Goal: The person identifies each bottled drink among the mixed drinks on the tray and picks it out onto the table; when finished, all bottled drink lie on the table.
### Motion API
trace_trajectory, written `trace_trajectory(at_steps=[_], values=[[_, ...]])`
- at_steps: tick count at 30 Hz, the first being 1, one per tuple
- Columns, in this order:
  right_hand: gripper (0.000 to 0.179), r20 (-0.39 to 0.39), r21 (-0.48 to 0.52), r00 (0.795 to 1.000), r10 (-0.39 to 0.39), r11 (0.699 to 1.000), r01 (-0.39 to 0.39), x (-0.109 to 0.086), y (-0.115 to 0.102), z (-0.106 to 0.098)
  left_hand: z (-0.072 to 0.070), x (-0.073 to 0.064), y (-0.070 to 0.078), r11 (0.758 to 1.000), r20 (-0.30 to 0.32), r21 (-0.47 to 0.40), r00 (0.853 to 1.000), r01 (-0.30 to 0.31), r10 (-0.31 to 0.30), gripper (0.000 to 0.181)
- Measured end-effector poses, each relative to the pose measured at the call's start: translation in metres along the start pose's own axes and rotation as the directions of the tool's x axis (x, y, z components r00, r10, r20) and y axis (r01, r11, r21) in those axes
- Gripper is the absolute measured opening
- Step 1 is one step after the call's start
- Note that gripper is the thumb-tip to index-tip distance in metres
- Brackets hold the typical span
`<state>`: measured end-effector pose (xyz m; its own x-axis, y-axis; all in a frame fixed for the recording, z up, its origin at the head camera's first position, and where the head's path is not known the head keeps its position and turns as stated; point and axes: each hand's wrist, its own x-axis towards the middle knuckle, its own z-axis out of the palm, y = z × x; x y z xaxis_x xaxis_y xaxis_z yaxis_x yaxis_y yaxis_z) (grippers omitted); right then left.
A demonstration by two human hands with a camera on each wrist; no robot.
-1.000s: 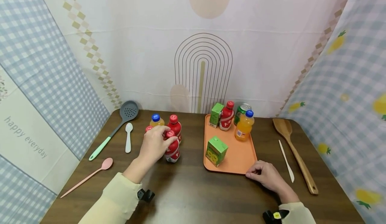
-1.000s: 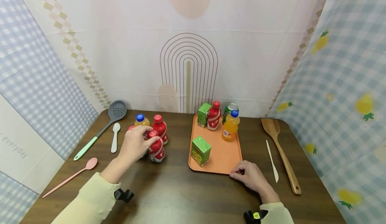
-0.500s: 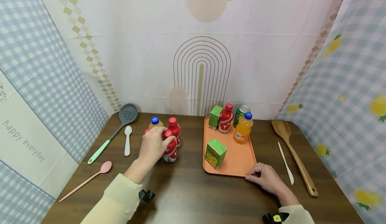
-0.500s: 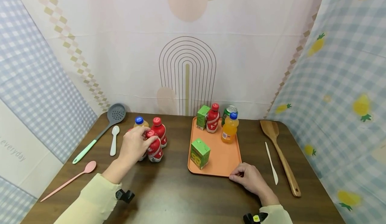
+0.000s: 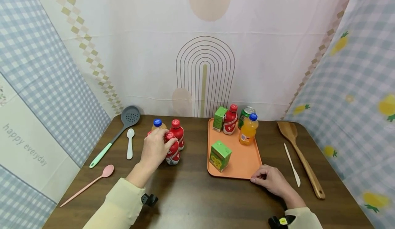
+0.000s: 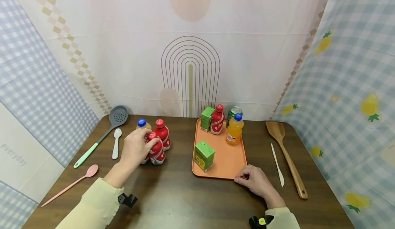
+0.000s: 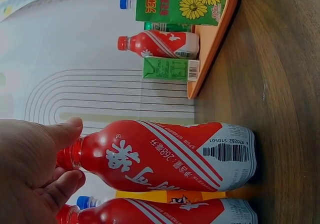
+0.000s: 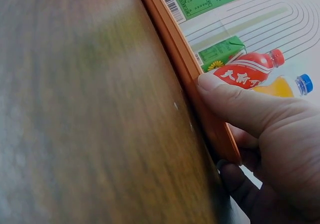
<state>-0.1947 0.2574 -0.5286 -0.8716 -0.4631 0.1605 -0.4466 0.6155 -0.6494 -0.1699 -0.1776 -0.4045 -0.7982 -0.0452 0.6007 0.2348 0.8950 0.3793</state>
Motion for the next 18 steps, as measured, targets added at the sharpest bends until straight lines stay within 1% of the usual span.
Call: trace_trajectory(at_steps=[5,9,18], values=[[0.009,-0.002,-0.002,1.000,0.004,1.000,-0.004,0.0005,-0.0005,-0.0003,-0.0002,-0.0014,0.0005,1.000,-0.005,0.005,1.000,-0.002,0.002,0.035],[0.008,-0.008,0.001,1.000,-0.010,1.000,0.010,0.0009,-0.0010,-0.0001,-0.0006,-0.0019,0.0005,1.000,-0.011,0.008,1.000,-0.008,0.008,0.035],[0.007,-0.010,0.008,1.000,-0.008,1.000,0.009,-0.0008,-0.0011,-0.0001,0.0023,-0.0040,0.0000,0.999,-0.029,-0.001,0.999,-0.039,0.039,0.034]])
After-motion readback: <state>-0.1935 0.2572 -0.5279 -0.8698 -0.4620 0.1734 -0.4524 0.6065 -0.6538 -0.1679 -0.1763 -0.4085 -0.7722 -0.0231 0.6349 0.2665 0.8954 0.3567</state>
